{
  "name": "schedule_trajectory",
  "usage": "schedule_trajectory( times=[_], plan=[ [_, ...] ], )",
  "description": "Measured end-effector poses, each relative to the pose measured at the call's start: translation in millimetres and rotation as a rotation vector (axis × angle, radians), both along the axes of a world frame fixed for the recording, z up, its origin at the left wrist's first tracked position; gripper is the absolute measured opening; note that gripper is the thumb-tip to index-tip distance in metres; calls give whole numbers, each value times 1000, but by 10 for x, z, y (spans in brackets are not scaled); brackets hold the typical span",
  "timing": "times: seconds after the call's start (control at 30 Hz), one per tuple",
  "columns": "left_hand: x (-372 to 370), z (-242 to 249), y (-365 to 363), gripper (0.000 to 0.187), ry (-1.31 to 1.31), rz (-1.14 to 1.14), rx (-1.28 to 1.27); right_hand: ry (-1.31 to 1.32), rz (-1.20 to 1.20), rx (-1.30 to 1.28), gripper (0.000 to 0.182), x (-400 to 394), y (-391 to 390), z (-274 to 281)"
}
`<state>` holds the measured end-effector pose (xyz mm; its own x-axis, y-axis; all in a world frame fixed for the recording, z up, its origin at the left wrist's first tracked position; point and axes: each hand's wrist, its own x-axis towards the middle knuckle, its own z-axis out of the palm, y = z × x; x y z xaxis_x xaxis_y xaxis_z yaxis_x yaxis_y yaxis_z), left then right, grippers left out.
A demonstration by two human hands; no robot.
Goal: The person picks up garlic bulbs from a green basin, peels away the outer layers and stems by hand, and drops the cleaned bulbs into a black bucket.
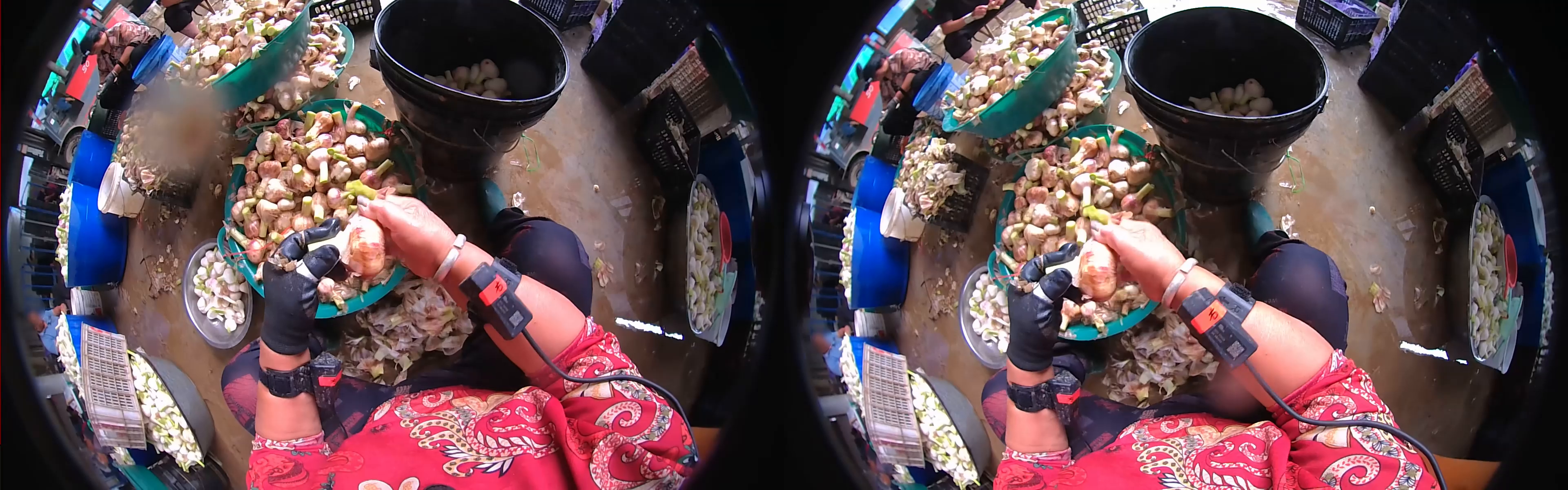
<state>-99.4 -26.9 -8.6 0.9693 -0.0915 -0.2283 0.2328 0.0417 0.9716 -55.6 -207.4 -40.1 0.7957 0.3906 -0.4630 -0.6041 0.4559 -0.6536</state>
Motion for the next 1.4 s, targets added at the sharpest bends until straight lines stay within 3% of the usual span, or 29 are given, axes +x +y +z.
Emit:
schedule_trajectory(
  times=[0.07,0.1,0.13,0.17,0.2,0.23,0.27,0.33,0.4,0.47,0.53,0.6,0.63,0.67,0.73,0.97,1.03,1.13,1.2,1.23,1.27,1.33,1.4],
  plan=[
    [8,-39,28,25,26,34,-81,-658,-169,-306,18,49,75,-101],
    [32,-164,90,25,-203,0,111,-789,-182,-457,21,1,53,-126],
    [58,-311,177,26,-430,-33,305,-1018,-339,-513,22,-4,86,-99],
    [117,-375,234,27,-626,-90,387,-945,-331,-456,22,-23,88,-109],
    [48,-373,319,23,-505,-76,505,-869,-322,-401,23,-51,77,-125],
    [101,-559,475,27,-191,81,2,-872,-314,-331,24,-86,37,-1],
    [217,-497,460,33,123,231,-499,-790,-233,-106,27,-118,24,1],
    [172,-489,488,33,106,337,-489,-560,-114,-16,25,-195,-188,152],
    [174,-799,791,29,123,343,-394,-435,-175,100,24,-128,-448,221],
    [149,-796,744,27,70,360,-349,-543,418,-314,20,-83,-640,194],
    [114,-606,500,26,-59,255,-85,-955,1017,-854,20,-154,-614,-188],
    [94,-455,363,26,-69,229,-65,-988,1076,-1265,25,-193,-475,-278],
    [93,-362,300,25,-38,162,-44,-966,707,-1152,24,-158,-459,-245],
    [89,-311,251,24,-7,95,-23,-837,376,-869,27,-123,-420,-230],
    [95,-272,170,24,-108,6,109,-848,49,-621,28,-67,-306,-147],
    [101,-95,10,24,-26,-55,166,-923,301,-661,27,3,-317,-46],
    [92,-105,2,23,-52,-54,182,-1160,272,-623,17,-2,-299,-114],
    [79,-125,-6,21,-107,-28,219,-1278,280,-661,13,-110,-245,-32],
    [89,-172,86,21,-2,35,65,-1322,310,-644,11,-159,-243,6],
    [103,-365,194,22,-72,142,-140,-1321,319,-672,11,-207,-252,18],
    [151,-628,396,29,-391,73,371,-1322,328,-700,10,-217,-284,30],
    [143,-576,438,38,-3,245,-475,-1217,250,-613,8,-151,-454,7],
    [209,-566,537,44,35,219,-503,-929,219,-765,7,-60,-665,158]
  ],
)
